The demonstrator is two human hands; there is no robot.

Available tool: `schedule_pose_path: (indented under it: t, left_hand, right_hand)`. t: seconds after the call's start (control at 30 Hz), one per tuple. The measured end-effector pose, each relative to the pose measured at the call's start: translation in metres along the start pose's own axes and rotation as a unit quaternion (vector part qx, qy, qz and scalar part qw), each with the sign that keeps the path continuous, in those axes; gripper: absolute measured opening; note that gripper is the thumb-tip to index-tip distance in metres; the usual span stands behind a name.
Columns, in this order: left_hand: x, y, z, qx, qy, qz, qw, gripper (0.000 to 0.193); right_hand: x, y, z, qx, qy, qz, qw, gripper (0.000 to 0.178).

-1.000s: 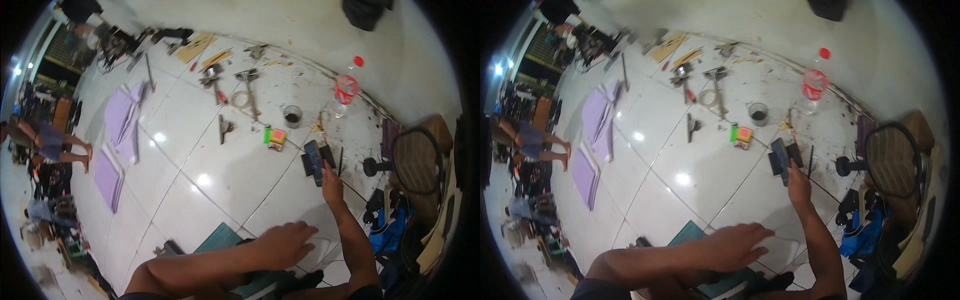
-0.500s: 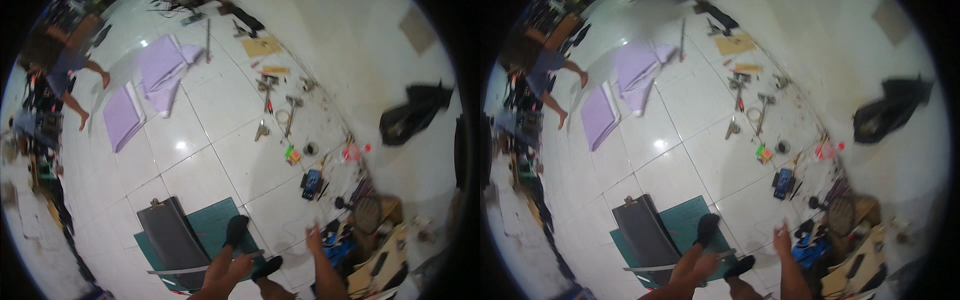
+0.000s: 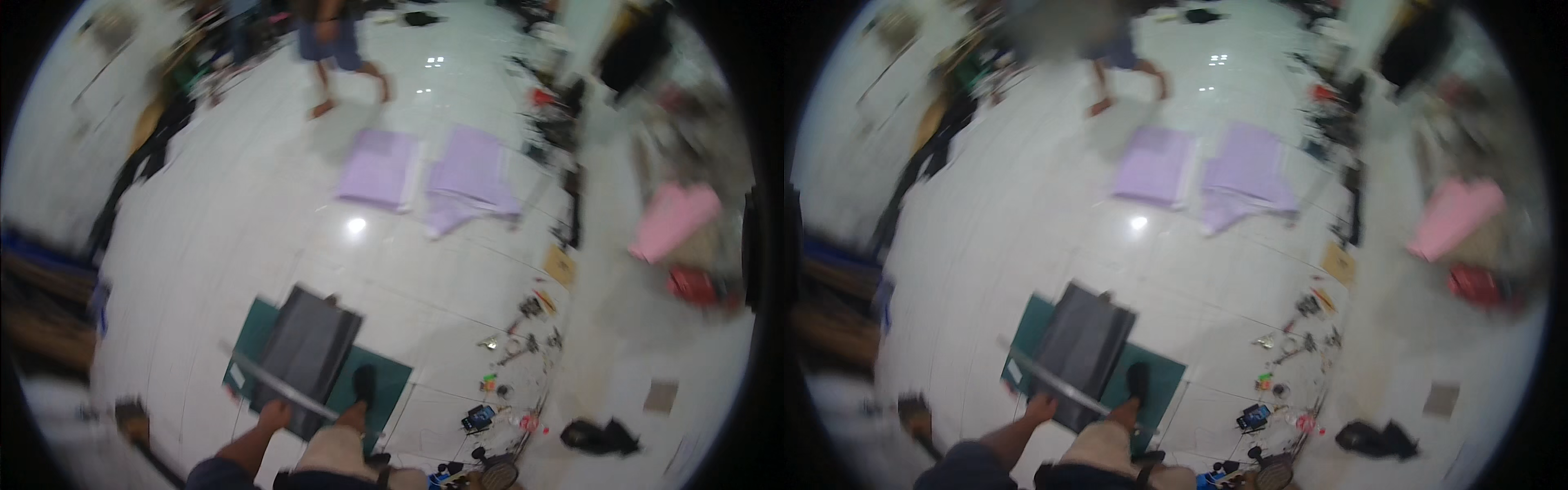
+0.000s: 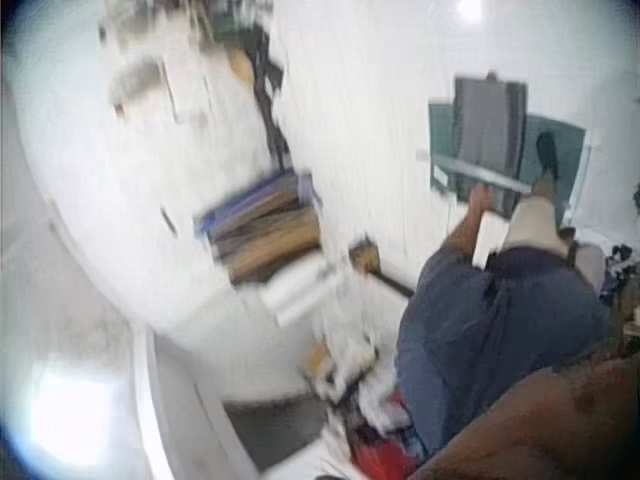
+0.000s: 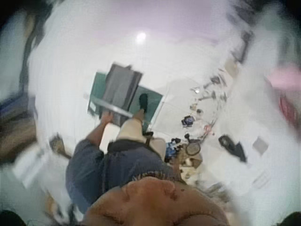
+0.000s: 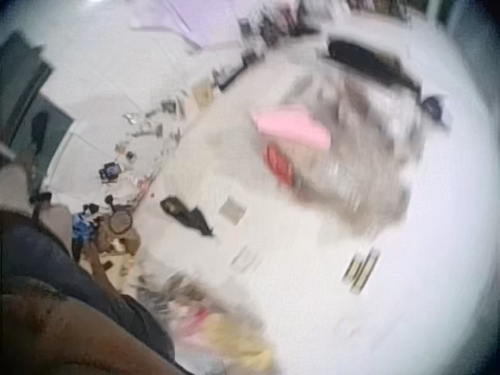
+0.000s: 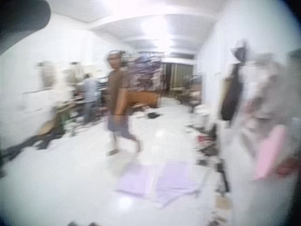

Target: The person cuts strips of black material from a roll on a green cutting mat using a utility knife and a long metal ruler to guide the blade.

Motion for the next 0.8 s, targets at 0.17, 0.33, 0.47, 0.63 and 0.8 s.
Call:
schedule_pose_path:
  t: [0.17,0.33,0.47,0.63,0.8]
  left_hand:
    - [-0.004,0.038,-0.060,-0.003,0.209,-0.113,0.971,0.040]
    - [-0.022,0.061,-0.027,0.001,0.327,-0.211,0.921,0.039]
    - [0.009,0.056,-0.026,0.033,0.375,-0.278,0.883,0.039]
    - [0.037,0.092,0.004,0.133,0.508,-0.423,0.738,0.033]
    - [0.161,0.109,0.028,0.146,0.550,-0.431,0.700,0.037]
  right_hand:
    - [-0.103,0.038,0.022,-0.028,0.023,-0.016,0.999,0.045]
    - [-0.204,0.018,0.031,-0.065,0.099,-0.026,0.993,0.041]
    - [-0.307,-0.032,0.035,-0.074,0.161,-0.041,0.983,0.037]
    - [-0.456,-0.090,0.097,-0.126,0.350,-0.002,0.928,0.036]
    - [-0.712,-0.152,0.188,-0.096,0.469,-0.075,0.875,0.035]
Point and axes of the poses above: each hand's wrist, its own y-axis away from the middle knuckle, its own z-axis out of the palm, x = y × z, the point moved 7 cm from there along -y, towards the middle knuckle, and after that the axes turned 14 degrees about -y, right-handed, at the moved point
